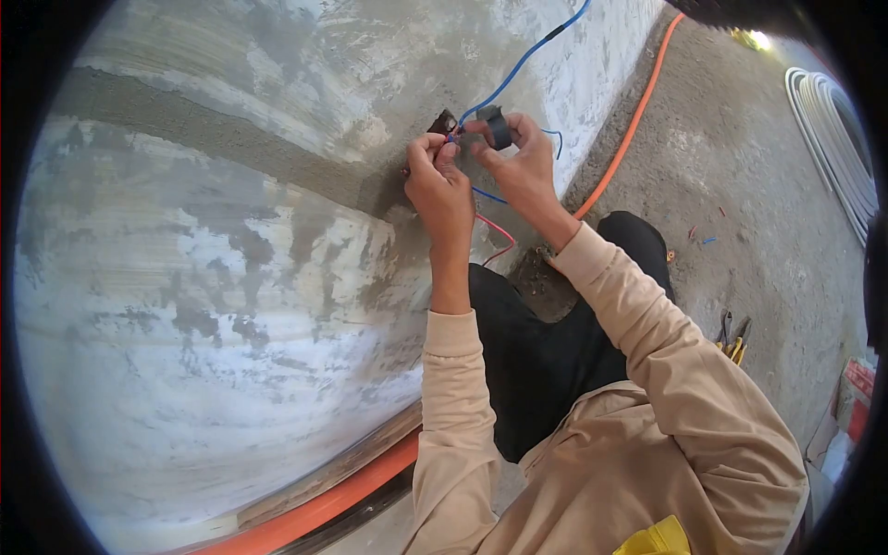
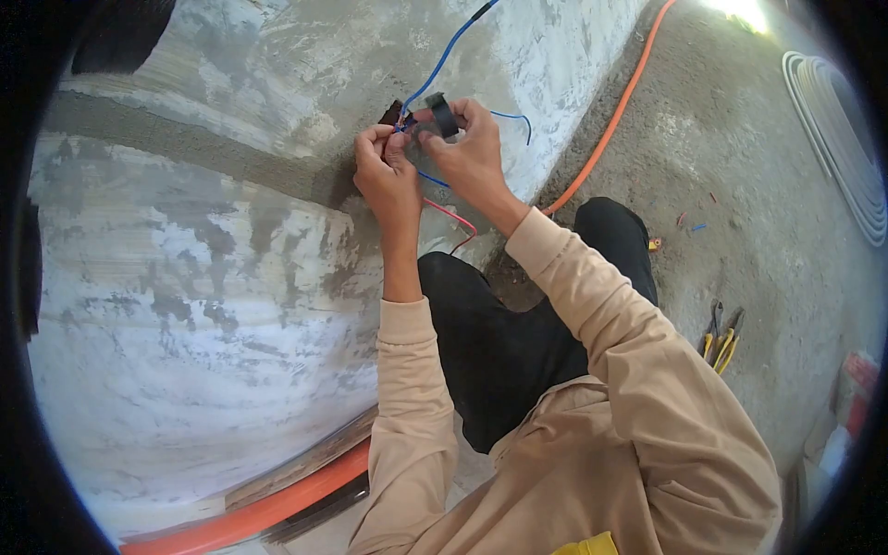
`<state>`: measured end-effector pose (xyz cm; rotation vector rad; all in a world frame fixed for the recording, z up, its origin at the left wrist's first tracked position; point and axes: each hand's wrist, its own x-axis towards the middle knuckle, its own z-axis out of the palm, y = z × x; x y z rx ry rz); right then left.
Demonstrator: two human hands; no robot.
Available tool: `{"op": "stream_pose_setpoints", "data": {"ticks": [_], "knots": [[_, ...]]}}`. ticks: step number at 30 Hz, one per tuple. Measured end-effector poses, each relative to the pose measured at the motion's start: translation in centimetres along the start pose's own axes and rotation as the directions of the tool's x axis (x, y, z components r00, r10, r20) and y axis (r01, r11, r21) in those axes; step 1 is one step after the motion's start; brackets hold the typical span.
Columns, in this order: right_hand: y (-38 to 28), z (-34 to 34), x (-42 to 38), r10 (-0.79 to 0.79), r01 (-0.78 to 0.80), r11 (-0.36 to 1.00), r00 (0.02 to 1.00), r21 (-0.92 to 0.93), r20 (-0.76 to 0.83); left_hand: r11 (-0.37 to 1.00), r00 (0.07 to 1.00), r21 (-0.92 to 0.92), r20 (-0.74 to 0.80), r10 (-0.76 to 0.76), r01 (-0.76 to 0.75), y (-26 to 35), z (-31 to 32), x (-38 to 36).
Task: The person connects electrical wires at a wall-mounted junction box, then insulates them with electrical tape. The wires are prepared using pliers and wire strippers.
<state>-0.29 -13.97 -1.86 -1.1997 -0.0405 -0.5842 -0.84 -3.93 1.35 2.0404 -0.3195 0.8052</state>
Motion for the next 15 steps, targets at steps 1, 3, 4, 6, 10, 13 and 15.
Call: {"op": "stream_pose_setpoints", "data": {"ticks": [1, 3, 4, 6, 10, 13, 15], "knots": [[0.1, 0.4, -0.1, 0.007, -0.007, 1.000, 1.000, 0.023, -0.008, 1.000, 1.000, 0.014, -0.002, 0.018, -0.018, 0.0, 0.0, 0.0], [0.3, 1.1, 0.0, -0.074, 0.073, 0.996, 0.997, -0.044, -0.027, 0.998, 0.999, 0.033, -0.006, 0.045, -0.045, -0.2, -0.1, 0.1], [0.4, 1.3, 0.1, -0.116, 0.113, 0.991, 0.993, -0.078, -0.035, 0.998, 0.999, 0.035, -0.007, 0.053, -0.053, -0.3, -0.1, 0.1], [0.6, 1.4, 0.3, -0.251, 0.241, 0.956, 0.967, -0.170, -0.040, 0.998, 0.999, 0.029, -0.007, 0.051, -0.051, -0.2, -0.1, 0.1], [0.4, 1.6, 0.1, -0.394, 0.320, 0.846, 0.914, -0.427, -0.094, 0.998, 0.998, 0.035, -0.015, 0.053, -0.053, 0.0, -0.2, 0.1], [0.1, 1.2, 0.0, -0.363, 0.311, 0.848, 0.931, -0.429, -0.042, 0.996, 0.997, 0.063, -0.014, 0.071, -0.069, -0.3, -0.1, 0.0], [0.0, 1.4, -0.2, -0.253, 0.206, 0.907, 0.964, -0.366, -0.085, 0.994, 0.997, 0.076, -0.012, 0.077, -0.076, -0.4, 0.0, -0.2]]}}
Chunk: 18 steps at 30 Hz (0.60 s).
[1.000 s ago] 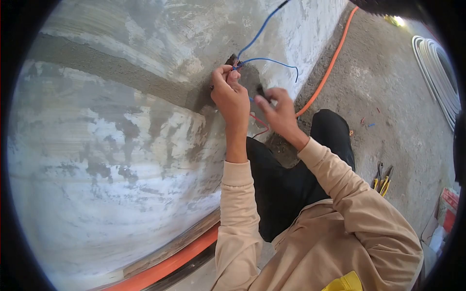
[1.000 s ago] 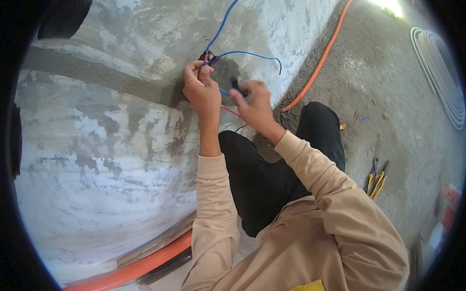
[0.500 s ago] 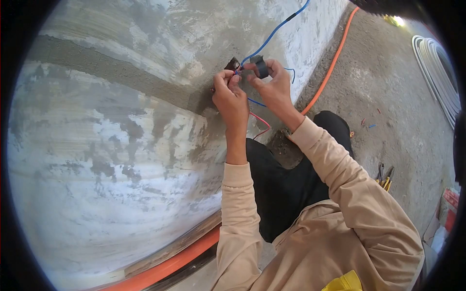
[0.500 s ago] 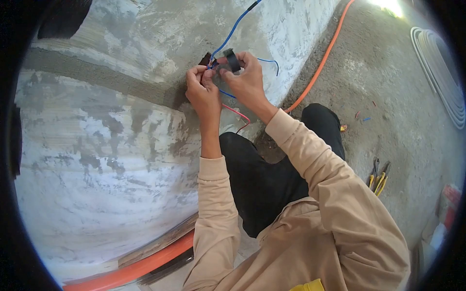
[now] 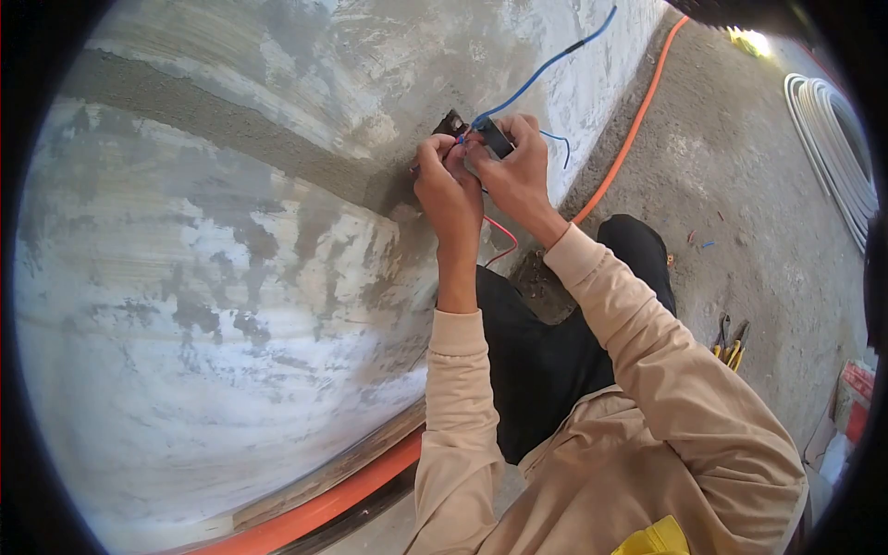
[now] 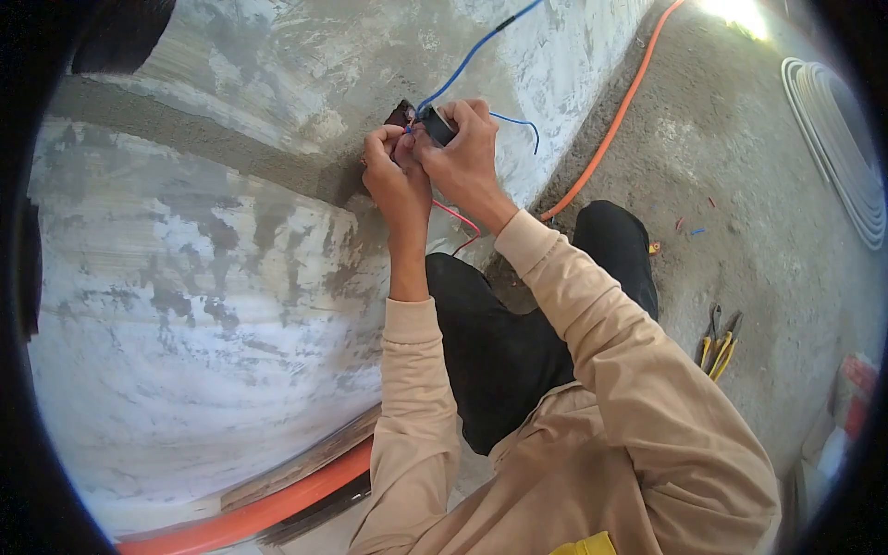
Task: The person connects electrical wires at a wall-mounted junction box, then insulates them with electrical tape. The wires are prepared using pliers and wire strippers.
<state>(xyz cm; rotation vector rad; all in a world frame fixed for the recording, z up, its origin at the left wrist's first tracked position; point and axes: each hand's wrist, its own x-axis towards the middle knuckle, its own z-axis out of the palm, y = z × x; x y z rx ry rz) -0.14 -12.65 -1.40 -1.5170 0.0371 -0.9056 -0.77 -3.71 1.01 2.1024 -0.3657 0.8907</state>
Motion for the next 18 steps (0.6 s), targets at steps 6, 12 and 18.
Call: {"op": "stream_pose_setpoints", "data": {"ticks": [6, 12, 18], "knots": [[0.0, -1.2, -2.9, 0.342, -0.343, 0.939, 0.936, -0.004, 0.087, 0.988, 0.992, -0.093, -0.023, -0.122, 0.120, 0.8, 0.2, 0.3], [2.7, -4.2, -5.4, 0.361, -0.406, 0.891, 0.905, 0.202, 0.227, 0.996, 0.996, 0.024, 0.006, 0.088, -0.088, -0.8, -0.2, -0.2], [2.1, -3.3, -0.4, 0.057, -0.039, 0.997, 0.954, -0.068, 0.295, 0.994, 0.988, -0.033, 0.109, 0.106, -0.103, -0.4, -1.1, 0.2]]}}
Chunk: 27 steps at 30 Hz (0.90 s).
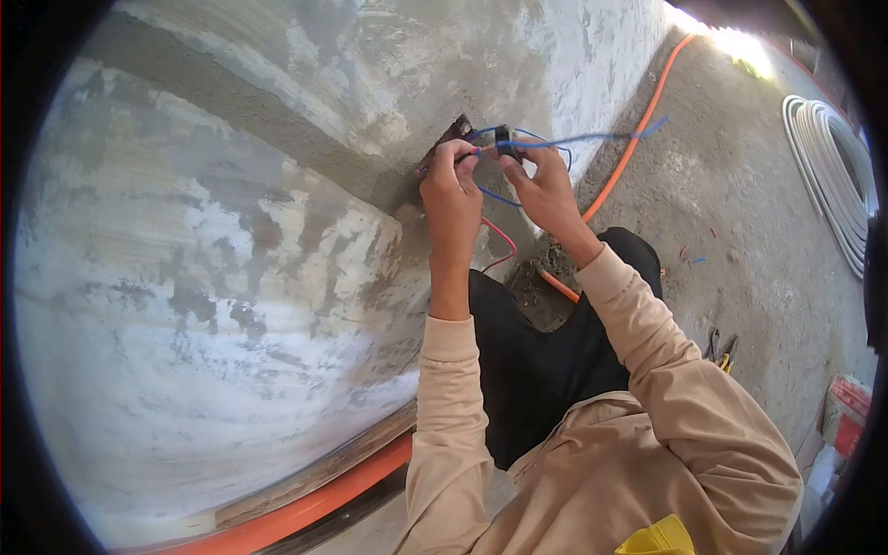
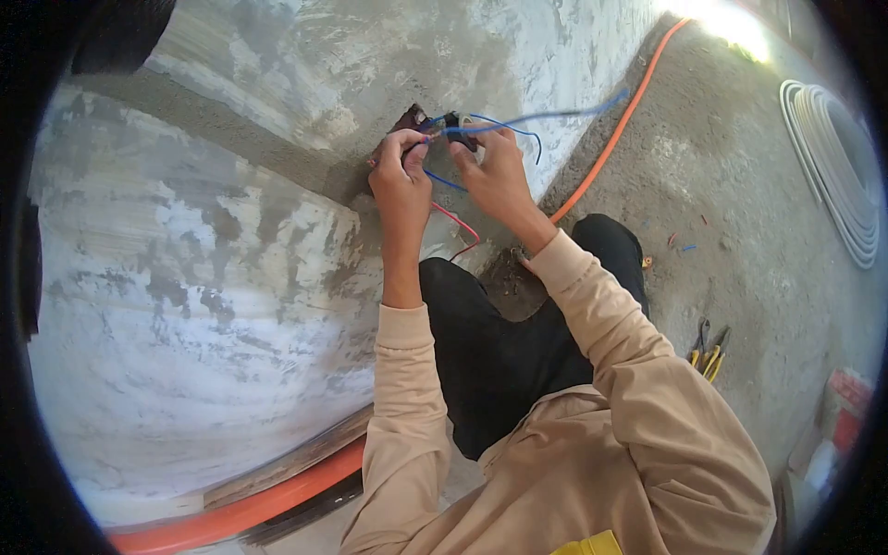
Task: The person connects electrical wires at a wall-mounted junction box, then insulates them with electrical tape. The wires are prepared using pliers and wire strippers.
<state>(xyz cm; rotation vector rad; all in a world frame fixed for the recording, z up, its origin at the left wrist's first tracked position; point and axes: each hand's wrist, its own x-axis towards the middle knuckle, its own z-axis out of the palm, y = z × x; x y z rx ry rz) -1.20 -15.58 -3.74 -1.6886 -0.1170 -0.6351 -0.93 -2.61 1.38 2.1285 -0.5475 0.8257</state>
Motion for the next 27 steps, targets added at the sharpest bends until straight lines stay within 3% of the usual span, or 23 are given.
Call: {"op": "stream_pose_setpoints", "data": {"ticks": [2, 5, 7, 20, 23, 27], "knots": [[-0.6, 0.4, 0.5, -0.144, 0.138, 0.978, 0.989, -0.155, -0.033, 0.997, 0.999, -0.056, -0.004, 0.052, -0.052, -0.2, -0.2, -0.2], [-1.4, 0.6, 0.8, -0.327, 0.310, 0.885, 0.945, -0.347, 0.011, 0.988, 0.997, -0.143, 0.058, -0.057, 0.065, 0.3, -1.1, -0.2], [-1.3, 0.5, 1.2, -0.396, 0.384, 0.838, 0.917, -0.388, 0.052, 0.989, 0.998, -0.140, 0.062, -0.032, 0.041, -0.1, -1.2, -0.2], [-0.2, -0.1, 1.1, -0.461, 0.478, 0.792, 0.876, -0.381, 0.141, 0.987, 0.998, -0.155, 0.025, 0.058, -0.054, -1.0, -1.1, -0.4], [-0.2, -0.1, 0.9, -0.464, 0.483, 0.794, 0.874, -0.371, 0.146, 0.981, 0.981, -0.035, 0.016, 0.193, -0.192, -2.0, -1.1, -0.3], [-1.3, -0.3, -0.5, -0.417, 0.439, 0.820, 0.898, -0.367, 0.144, 0.981, 0.979, -0.001, -0.064, 0.192, -0.193, -2.1, -0.7, -0.6]]}}
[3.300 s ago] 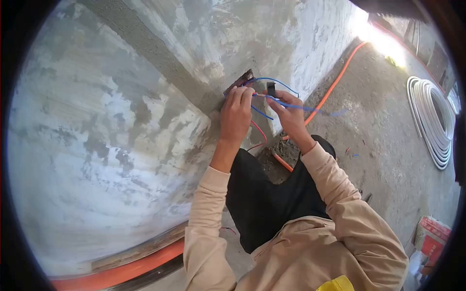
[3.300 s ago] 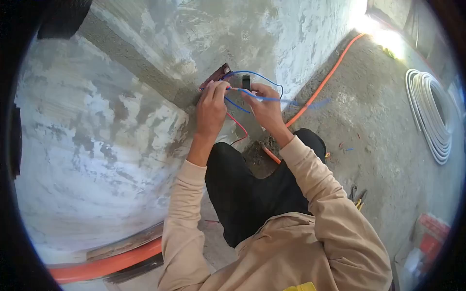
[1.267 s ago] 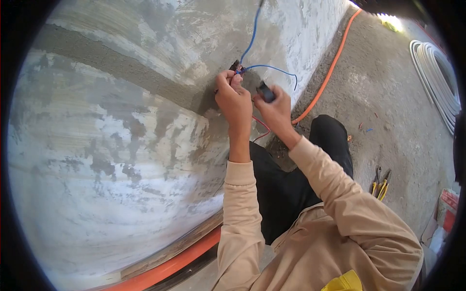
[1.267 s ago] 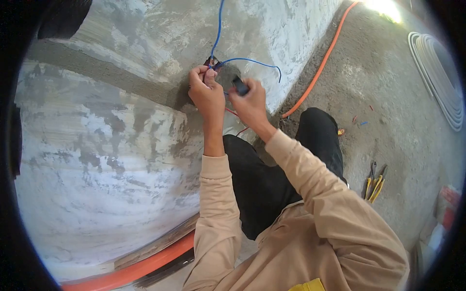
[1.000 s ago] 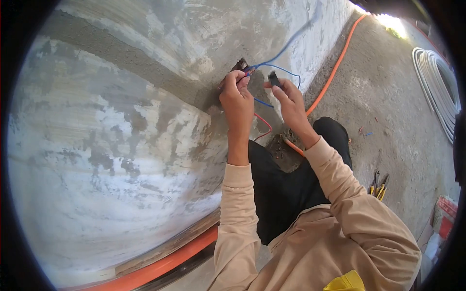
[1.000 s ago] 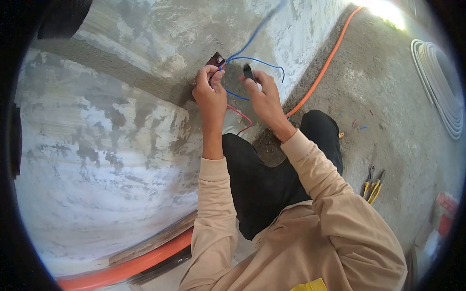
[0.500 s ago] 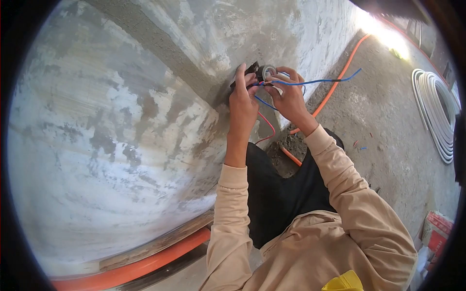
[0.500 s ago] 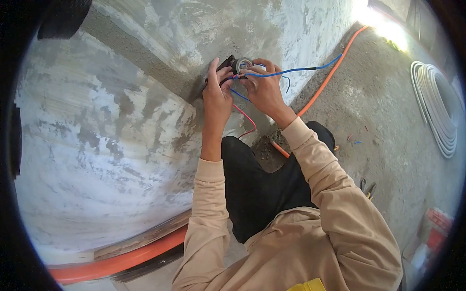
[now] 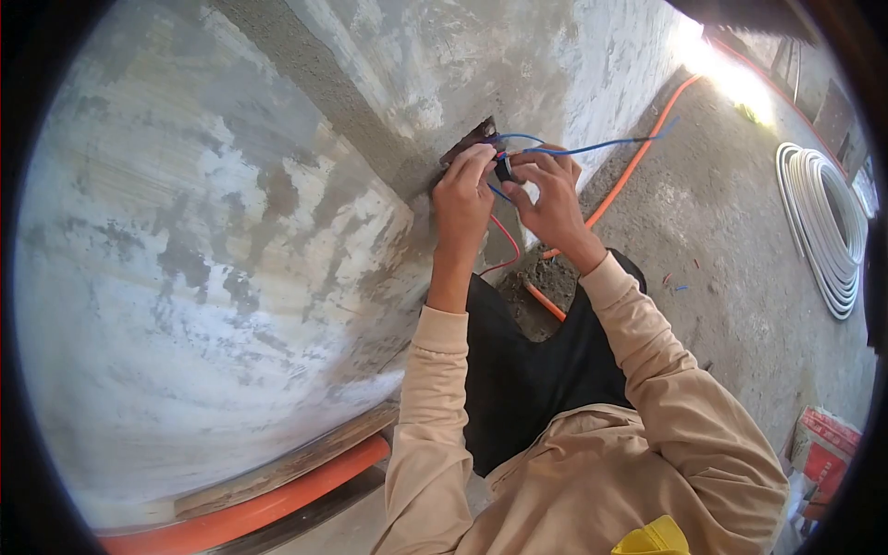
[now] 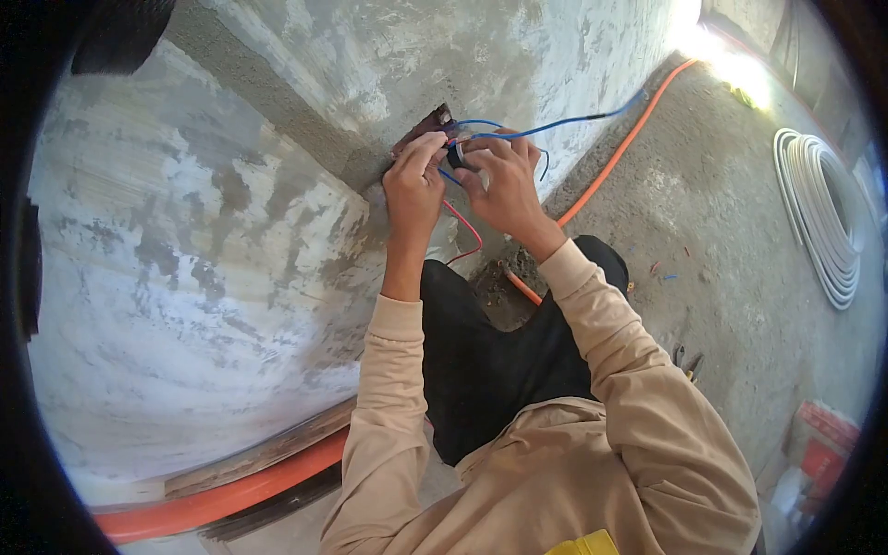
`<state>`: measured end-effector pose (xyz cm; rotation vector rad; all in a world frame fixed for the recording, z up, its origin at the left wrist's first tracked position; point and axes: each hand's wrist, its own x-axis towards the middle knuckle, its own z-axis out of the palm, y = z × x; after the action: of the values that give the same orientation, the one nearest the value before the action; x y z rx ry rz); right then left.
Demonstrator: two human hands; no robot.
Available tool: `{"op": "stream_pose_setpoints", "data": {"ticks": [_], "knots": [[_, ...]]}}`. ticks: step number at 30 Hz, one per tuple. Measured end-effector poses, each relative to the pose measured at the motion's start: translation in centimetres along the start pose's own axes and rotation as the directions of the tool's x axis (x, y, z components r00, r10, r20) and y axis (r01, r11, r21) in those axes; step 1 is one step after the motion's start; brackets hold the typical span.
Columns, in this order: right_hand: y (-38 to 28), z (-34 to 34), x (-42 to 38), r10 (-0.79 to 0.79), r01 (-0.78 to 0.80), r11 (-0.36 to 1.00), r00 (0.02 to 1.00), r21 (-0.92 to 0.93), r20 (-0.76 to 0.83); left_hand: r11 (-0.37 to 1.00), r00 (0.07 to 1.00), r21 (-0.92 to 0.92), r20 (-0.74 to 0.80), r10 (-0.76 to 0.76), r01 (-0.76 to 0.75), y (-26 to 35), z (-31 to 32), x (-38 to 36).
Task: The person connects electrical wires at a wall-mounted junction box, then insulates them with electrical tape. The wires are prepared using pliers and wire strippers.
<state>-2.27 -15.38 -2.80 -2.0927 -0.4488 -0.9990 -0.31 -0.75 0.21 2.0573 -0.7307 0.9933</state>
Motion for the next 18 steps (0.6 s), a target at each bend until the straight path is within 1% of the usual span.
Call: {"op": "stream_pose_setpoints", "data": {"ticks": [2, 4, 5, 7, 8, 10, 11, 12, 13, 14, 15, 17, 18], "knots": [[-0.4, -0.3, -0.4, 0.041, -0.043, 0.999, 0.998, 0.027, 0.048, 1.000, 1.000, 0.013, -0.009, -0.008, 0.008, -0.4, 0.4, -0.2], [-1.1, -1.0, -0.2, 0.064, -0.068, 0.997, 0.994, 0.039, 0.084, 0.999, 0.999, 0.038, 0.035, -0.003, 0.002, -0.9, 0.4, -0.3], [-1.5, -1.3, -0.3, 0.136, -0.147, 0.981, 0.986, 0.126, 0.093, 0.999, 0.998, 0.054, 0.057, -0.001, -0.002, -1.1, 0.4, -0.4], [-2.3, -1.8, 0.0, 0.262, -0.290, 0.910, 0.956, 0.297, 0.131, 0.992, 0.997, 0.110, 0.057, 0.053, -0.060, -1.3, 0.4, -0.5], [-2.4, -2.0, 0.4, 0.320, -0.393, 0.830, 0.917, 0.395, 0.240, 0.986, 0.995, 0.139, 0.059, 0.080, -0.088, -1.4, 0.4, -0.5], [-3.0, -3.0, 2.2, 0.378, -0.592, 0.609, 0.801, 0.527, 0.464, 0.975, 0.990, 0.191, 0.105, 0.096, -0.115, -1.3, -0.1, -0.8], [-3.7, -4.3, 3.6, 0.370, -0.628, 0.610, 0.765, 0.482, 0.528, 0.968, 0.986, 0.216, 0.134, 0.104, -0.131, -1.2, -0.3, -1.0], [-3.3, -4.8, 5.0, 0.387, -0.752, 0.374, 0.658, 0.542, 0.646, 0.965, 0.986, 0.217, 0.113, 0.123, -0.145, -1.2, -0.4, -1.2], [-2.1, -5.1, 6.8, 0.359, -0.829, 0.113, 0.548, 0.547, 0.756, 0.962, 0.985, 0.218, 0.091, 0.145, -0.161, -1.3, -0.3, -1.4], [-1.2, -5.3, 8.3, 0.289, -0.854, -0.150, 0.444, 0.499, 0.848, 0.959, 0.983, 0.219, 0.068, 0.170, -0.180, -1.3, -0.1, -1.5], [-0.6, -5.4, 9.6, 0.280, -0.837, -0.334, 0.352, 0.434, 0.893, 0.989, 0.997, 0.124, 0.036, 0.075, -0.079, -1.5, 0.2, -1.7], [0.0, -5.7, 11.8, 0.205, -0.715, -0.647, 0.169, 0.263, 0.964, 0.989, 0.992, -0.081, -0.013, -0.127, 0.125, -1.5, 1.1, -1.8], [-0.4, -5.9, 11.7, 0.298, -0.729, -0.564, 0.259, 0.388, 0.919, 0.996, 0.996, 0.010, 0.005, -0.090, 0.090, -1.2, 1.1, -1.5]]}}
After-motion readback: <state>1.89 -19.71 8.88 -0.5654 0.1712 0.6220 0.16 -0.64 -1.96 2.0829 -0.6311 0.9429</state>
